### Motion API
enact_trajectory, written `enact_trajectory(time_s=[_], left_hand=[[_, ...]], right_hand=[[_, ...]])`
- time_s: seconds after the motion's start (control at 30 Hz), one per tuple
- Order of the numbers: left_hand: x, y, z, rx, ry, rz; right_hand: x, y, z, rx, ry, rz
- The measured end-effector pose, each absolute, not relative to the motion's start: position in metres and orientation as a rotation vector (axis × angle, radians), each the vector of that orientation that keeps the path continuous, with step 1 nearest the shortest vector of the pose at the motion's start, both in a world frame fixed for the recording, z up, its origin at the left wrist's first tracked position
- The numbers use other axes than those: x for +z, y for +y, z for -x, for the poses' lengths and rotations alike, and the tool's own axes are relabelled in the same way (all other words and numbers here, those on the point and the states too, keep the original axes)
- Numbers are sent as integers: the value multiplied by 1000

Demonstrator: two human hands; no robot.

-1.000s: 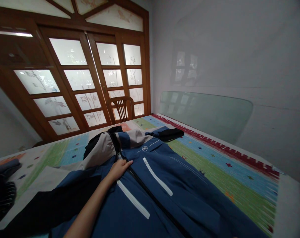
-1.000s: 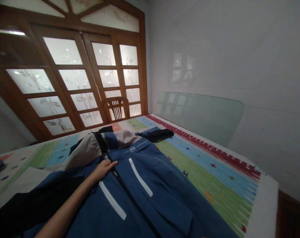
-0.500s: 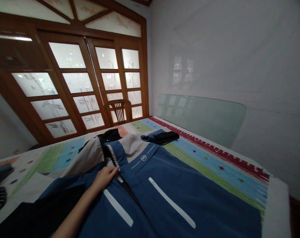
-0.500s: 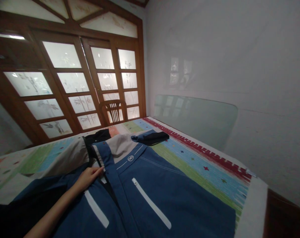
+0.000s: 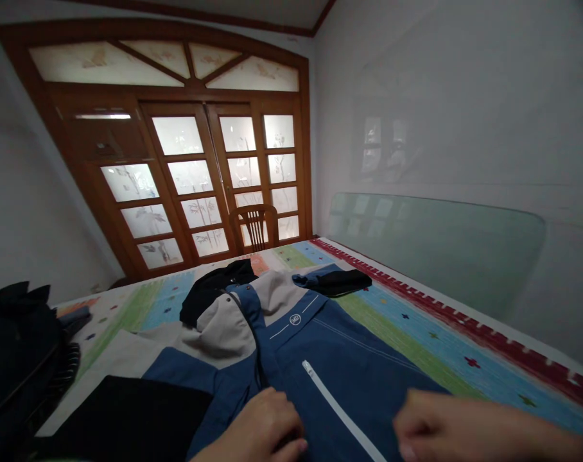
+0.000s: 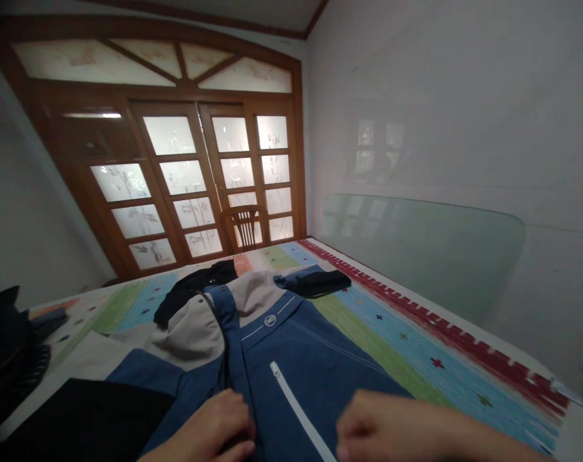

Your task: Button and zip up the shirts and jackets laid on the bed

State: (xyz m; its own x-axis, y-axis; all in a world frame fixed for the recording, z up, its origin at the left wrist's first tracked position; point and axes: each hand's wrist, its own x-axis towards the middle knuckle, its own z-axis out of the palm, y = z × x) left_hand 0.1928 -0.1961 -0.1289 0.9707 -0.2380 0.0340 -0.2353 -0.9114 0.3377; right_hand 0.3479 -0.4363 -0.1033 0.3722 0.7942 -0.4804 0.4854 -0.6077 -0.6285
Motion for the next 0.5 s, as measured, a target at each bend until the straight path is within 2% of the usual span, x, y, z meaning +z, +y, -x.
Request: enact_trajectory(time_s=[0.07,0.23,0.37,0.5], left_hand=[[-112,-180,-190,105,-180,-2744],[-89,-95,-185,415,421,-2660],[-89,-35,-175,507,859,-2554],[-86,-25,-173,345,969,-2400]], right_hand=[[-98,-403,-388,1082,-1211,2027],[-115,-334,-480,417,-1165,2072],[-139,-293,-504,383,-1088,2069],[-154,-255,-490,413,-1078,2004]])
